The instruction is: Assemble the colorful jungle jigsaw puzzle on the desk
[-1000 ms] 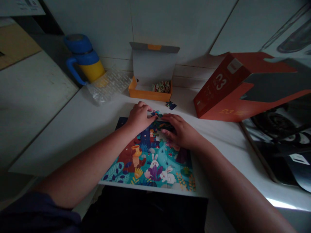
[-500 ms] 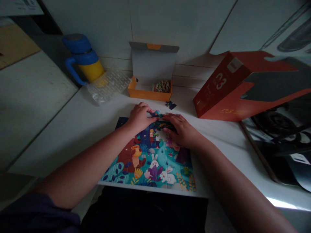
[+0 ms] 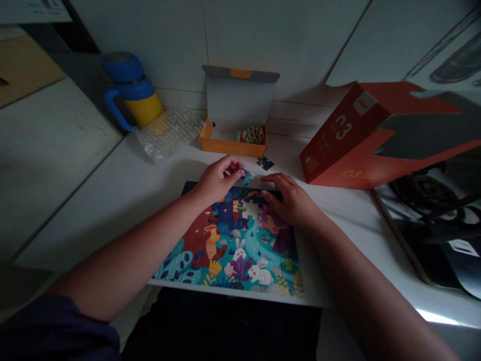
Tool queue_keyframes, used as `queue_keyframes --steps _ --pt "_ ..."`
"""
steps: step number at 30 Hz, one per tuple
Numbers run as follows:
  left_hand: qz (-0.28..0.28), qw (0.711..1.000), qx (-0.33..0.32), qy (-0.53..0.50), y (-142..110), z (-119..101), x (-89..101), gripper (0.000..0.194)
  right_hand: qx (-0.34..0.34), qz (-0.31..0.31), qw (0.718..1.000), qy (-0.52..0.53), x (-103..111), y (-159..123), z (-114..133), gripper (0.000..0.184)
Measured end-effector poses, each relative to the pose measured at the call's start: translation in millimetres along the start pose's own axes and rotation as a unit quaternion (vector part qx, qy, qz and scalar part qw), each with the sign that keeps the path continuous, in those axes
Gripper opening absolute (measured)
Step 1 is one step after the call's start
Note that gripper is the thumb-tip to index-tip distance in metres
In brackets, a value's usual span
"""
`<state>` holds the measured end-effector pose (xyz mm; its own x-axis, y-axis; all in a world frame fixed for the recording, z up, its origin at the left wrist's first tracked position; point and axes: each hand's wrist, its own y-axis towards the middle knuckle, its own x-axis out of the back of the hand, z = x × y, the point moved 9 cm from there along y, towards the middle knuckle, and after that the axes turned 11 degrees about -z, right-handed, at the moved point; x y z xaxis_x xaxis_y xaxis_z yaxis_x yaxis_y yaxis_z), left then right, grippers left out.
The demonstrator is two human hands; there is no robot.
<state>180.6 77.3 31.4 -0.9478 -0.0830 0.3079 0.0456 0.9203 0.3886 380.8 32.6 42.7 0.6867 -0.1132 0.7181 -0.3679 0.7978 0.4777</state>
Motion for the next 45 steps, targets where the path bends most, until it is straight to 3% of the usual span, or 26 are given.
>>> queue_keyframes --steps 8,13,17,25,45 --pt "0.179 0.982 -0.061 0.024 -31 -48 -26.8 0.013 0.0 0.012 1.0 -0.006 -2 -1 -4 0.035" --pt "0.248 0.961 -0.113 0.042 -43 -53 -40.4 0.012 0.002 0.015 1.0 -0.008 -2 -2 -3 0.032" --pt "0.253 0.959 -0.116 0.06 -44 -49 -41.1 0.011 0.006 0.016 1.0 -0.014 -2 -2 -2 0.031" --pt "0.212 0.971 -0.074 0.081 -43 -40 -39.1 0.014 0.019 0.032 0.999 -0.014 -3 -1 -1 0.028" --pt "0.248 0.935 -0.191 0.166 -45 -41 -46.9 0.014 0.024 0.045 0.999 -0.014 -5 0 1 0.024"
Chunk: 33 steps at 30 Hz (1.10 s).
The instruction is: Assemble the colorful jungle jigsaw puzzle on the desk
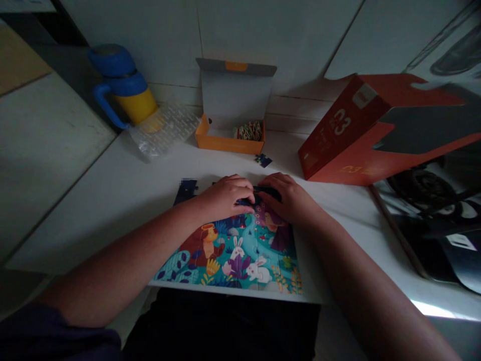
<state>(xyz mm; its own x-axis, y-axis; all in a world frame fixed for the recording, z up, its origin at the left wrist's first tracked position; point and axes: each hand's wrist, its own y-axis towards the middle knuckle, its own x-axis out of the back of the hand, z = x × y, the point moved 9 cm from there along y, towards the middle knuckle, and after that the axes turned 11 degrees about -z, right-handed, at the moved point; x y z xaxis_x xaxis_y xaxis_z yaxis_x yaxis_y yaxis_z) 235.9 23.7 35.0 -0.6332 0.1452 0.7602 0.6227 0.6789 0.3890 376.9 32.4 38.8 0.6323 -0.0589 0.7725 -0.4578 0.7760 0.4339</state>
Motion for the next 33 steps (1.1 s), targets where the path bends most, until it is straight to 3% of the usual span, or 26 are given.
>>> queue_keyframes --steps 12,21,26,33 --pt "0.041 0.995 -0.061 0.061 -4 -15 -4.2 0.017 0.005 -0.013 1.0 -0.005 -1 -2 -2 0.025" --pt "0.037 0.996 -0.064 0.052 -3 -16 -3.7 0.016 -0.016 -0.062 0.993 -0.104 -9 -1 -24 0.051" --pt "0.015 0.997 -0.067 0.037 -2 -15 -0.5 0.013 -0.034 -0.033 0.992 -0.116 -18 -4 -33 0.059" --pt "-0.028 0.995 -0.051 0.086 2 -1 11.9 0.02 -0.02 0.014 0.995 -0.101 -22 -4 -22 0.067"
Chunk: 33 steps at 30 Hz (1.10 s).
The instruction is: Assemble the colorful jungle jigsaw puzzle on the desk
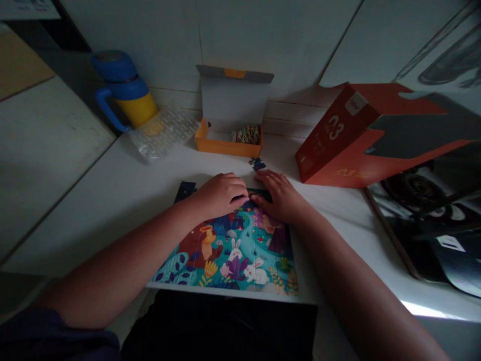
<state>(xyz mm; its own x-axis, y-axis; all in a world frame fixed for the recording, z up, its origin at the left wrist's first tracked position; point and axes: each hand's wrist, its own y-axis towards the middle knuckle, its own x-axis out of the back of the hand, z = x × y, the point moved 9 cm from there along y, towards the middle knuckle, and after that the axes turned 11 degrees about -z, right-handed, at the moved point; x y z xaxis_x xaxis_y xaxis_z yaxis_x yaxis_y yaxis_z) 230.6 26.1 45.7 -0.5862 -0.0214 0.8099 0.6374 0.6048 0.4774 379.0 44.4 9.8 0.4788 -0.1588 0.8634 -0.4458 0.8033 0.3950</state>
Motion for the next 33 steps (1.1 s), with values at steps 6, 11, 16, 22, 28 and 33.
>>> queue_keyframes --steps 6,11,16,22,28,33 --pt "-0.02 0.997 0.06 0.04 0 20 5.7 0.011 0.006 -0.035 0.999 -0.013 -1 -1 0 0.064" --pt "-0.001 0.994 0.082 0.065 -4 26 2.0 0.011 -0.001 -0.05 0.998 -0.031 -4 -6 -1 0.063" --pt "0.001 0.995 0.072 0.066 -8 23 1.4 0.015 -0.022 -0.058 0.995 -0.079 1 6 0 0.068" --pt "0.004 0.996 0.067 0.064 -10 20 2.0 0.013 -0.169 -0.035 0.963 -0.205 3 46 -11 0.069" --pt "0.001 0.996 0.072 0.047 -10 22 3.9 0.014 -0.259 -0.067 0.942 -0.202 5 48 -19 0.051" --pt "0.0 0.996 0.073 0.047 -10 24 3.6 0.013 -0.252 -0.073 0.948 -0.18 4 45 -27 0.048"
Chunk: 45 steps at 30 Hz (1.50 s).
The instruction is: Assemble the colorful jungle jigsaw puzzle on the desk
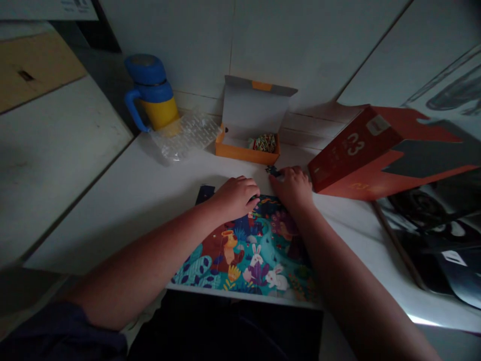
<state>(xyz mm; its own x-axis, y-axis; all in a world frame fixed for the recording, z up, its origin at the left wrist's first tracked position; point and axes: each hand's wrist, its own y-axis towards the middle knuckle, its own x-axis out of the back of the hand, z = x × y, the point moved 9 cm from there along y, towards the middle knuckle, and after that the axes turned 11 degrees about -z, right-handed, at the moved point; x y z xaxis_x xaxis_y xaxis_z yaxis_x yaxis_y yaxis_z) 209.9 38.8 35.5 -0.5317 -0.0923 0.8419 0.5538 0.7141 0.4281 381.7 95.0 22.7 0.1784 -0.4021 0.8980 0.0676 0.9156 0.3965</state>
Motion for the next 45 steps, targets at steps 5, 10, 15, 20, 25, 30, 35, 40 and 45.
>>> queue_keyframes --steps 5,10,15,20,25,30,35,40,45 --pt "-0.039 0.999 0.034 0.015 4 10 14.8 0.024 0.011 0.025 0.998 0.055 -7 2 -4 0.045" --pt "-0.09 0.992 0.088 0.025 7 31 30.7 0.031 0.019 0.034 0.996 0.084 -9 1 -7 0.044" --pt "-0.095 0.987 0.128 0.024 9 48 25.5 0.026 0.041 0.028 0.996 0.067 -9 1 -3 0.047" --pt "-0.085 0.983 0.158 0.035 7 51 19.9 0.025 0.057 0.031 0.991 0.116 -16 8 -3 0.044" --pt "-0.083 0.984 0.153 0.045 11 51 24.1 0.023 0.059 0.029 0.974 0.216 -11 8 -5 0.035" --pt "-0.079 0.992 0.095 0.001 6 -2 60.4 0.016 0.057 0.001 0.961 0.272 4 3 0 0.024" --pt "0.157 0.937 0.085 -0.299 -118 -131 16.4 0.042 0.086 -0.015 0.922 0.377 12 0 12 0.03" --pt "0.283 0.898 0.112 -0.318 -234 -175 -98.4 0.044 0.093 0.009 0.911 0.403 13 -3 20 0.035" --pt "0.416 0.851 0.214 -0.24 -301 -126 -198.1 0.045 0.134 0.033 0.923 0.359 24 -6 41 0.034"
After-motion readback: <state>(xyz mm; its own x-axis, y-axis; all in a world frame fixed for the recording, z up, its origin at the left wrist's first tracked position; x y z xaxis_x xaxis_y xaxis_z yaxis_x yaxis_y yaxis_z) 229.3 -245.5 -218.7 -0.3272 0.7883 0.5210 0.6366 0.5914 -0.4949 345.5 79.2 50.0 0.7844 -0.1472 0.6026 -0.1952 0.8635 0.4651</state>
